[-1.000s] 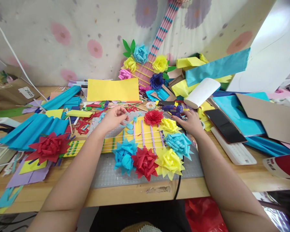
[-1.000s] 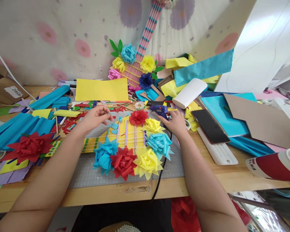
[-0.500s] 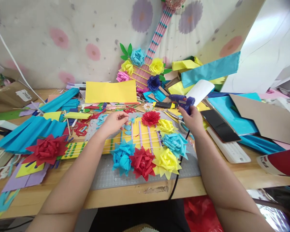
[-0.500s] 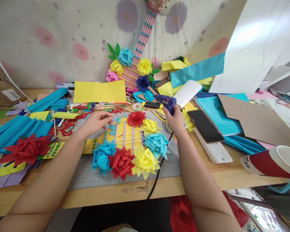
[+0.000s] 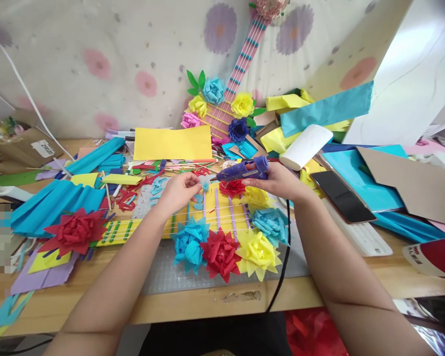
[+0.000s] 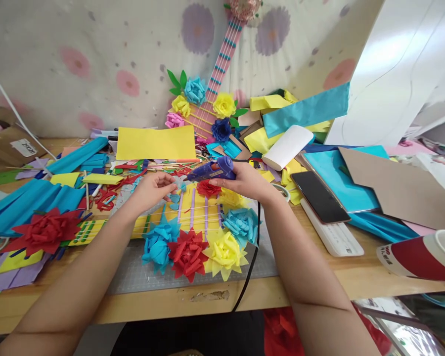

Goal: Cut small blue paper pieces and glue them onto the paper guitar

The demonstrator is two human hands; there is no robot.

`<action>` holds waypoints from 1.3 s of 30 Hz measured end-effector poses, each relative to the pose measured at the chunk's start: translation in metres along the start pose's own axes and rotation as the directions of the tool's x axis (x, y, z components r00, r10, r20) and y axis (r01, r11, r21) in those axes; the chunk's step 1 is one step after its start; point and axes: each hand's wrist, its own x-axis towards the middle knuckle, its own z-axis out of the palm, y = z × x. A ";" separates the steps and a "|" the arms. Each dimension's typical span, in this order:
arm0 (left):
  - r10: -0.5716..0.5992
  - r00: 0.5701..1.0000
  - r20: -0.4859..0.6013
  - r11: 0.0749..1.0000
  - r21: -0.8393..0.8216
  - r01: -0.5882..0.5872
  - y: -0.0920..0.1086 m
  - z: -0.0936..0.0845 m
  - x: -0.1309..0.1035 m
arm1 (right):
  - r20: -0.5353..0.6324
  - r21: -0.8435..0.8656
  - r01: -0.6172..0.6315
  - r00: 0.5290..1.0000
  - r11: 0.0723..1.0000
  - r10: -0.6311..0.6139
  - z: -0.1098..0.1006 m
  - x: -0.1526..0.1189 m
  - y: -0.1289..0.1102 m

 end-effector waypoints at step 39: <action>-0.181 0.982 0.062 0.975 -0.117 0.187 0.007 -0.001 -0.001 | 0.037 -0.150 0.019 0.999 0.989 -0.013 0.019 0.005 0.000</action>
